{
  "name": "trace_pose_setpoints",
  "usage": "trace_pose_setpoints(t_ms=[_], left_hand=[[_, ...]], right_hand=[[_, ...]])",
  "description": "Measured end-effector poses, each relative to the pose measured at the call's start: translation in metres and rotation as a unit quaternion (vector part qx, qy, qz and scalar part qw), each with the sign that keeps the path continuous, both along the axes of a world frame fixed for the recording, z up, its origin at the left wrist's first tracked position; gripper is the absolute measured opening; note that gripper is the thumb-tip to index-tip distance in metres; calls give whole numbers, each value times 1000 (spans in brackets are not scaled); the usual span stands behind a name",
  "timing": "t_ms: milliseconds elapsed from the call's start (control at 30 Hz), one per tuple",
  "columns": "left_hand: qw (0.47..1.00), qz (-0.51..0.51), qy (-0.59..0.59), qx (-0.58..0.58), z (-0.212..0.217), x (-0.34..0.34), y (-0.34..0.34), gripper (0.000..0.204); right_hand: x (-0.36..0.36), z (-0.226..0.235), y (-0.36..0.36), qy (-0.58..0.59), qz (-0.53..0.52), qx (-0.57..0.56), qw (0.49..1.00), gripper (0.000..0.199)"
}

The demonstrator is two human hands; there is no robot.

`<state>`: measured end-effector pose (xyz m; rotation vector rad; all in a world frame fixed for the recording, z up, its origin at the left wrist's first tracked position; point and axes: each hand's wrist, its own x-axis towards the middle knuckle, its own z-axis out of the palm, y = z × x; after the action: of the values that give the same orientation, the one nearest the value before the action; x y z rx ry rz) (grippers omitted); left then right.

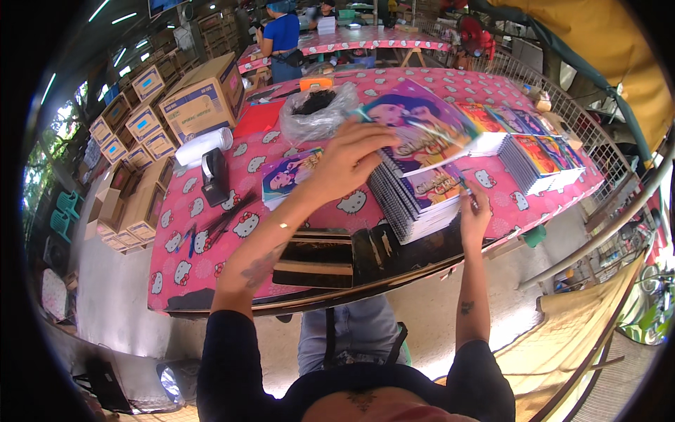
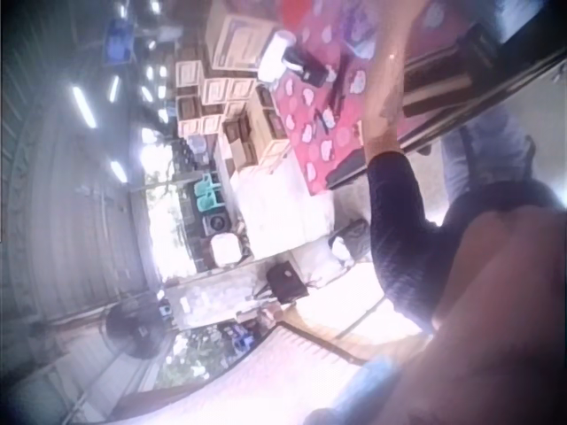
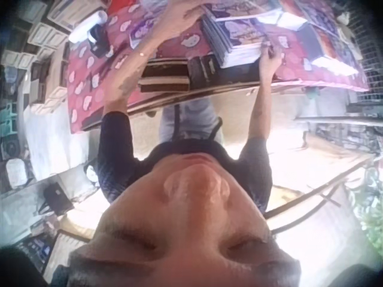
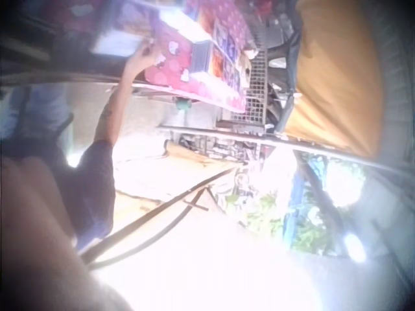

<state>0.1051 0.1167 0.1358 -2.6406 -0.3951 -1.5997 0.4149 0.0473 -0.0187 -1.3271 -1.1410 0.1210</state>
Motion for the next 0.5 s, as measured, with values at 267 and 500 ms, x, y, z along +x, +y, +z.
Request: trace_pose_setpoints(t_ms=[267,500], left_hand=[[901,-143,-159,-378,28,36,36,18],[858,-176,-192,-443,19,83,11,44]], right_hand=[[-21,29,-17,-131,-38,21,990,54],[-61,77,-27,-264,29,203,942,53]])
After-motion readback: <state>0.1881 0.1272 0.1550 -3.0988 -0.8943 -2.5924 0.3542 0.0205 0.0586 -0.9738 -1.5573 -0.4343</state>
